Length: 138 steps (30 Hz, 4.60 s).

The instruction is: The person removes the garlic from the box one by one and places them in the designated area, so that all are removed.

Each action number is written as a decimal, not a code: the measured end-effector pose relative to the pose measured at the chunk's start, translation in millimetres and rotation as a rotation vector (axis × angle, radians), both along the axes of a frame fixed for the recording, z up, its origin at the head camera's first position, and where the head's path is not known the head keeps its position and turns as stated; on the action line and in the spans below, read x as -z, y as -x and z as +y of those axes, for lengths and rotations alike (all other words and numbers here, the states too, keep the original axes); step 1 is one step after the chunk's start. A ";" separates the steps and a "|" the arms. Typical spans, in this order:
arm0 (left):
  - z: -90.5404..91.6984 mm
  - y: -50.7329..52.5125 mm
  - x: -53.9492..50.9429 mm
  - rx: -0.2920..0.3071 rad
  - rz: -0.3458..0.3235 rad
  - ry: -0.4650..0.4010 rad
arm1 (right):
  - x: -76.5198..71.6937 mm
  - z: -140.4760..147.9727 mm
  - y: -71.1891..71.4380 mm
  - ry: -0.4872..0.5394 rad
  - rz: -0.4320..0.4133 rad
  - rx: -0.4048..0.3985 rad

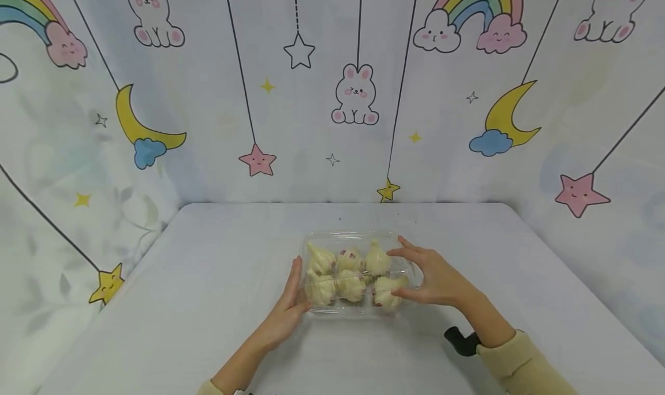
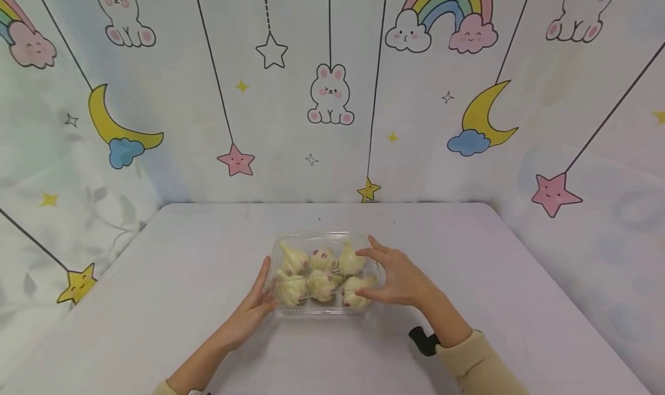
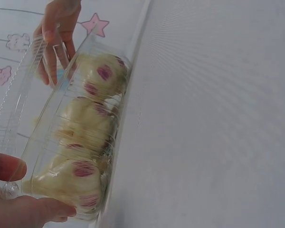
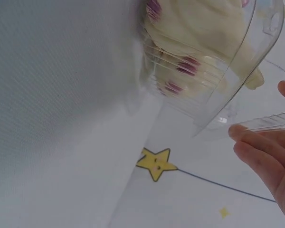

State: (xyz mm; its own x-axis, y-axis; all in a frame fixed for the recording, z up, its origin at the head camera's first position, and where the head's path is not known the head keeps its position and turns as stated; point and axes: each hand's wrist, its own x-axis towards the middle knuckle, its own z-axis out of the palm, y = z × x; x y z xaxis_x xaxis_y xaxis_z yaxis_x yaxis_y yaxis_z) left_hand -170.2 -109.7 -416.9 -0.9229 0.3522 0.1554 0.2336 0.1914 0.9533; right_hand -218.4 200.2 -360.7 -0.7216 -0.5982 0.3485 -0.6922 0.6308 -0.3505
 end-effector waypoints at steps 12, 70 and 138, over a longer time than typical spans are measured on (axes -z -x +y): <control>3.3 0.9 2.1 -0.017 -0.004 -0.047 | -4.2 0.4 3.9 -0.009 0.001 -0.007; 6.4 0.6 -5.6 -0.104 -0.022 0.141 | -17.2 6.9 78.5 0.265 -0.010 0.092; -0.1 13.0 0.6 -0.043 0.065 0.195 | 32.5 -4.6 123.3 0.002 -0.379 0.245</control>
State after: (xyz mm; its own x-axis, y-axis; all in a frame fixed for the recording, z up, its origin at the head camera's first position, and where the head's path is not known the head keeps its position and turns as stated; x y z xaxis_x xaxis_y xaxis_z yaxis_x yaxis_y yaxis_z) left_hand -183.2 -109.8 -417.5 -0.9282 0.3416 0.1478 0.2809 0.3825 0.8802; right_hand -341.7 195.6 -393.2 -0.9187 -0.3936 0.0337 -0.3454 0.7589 -0.5522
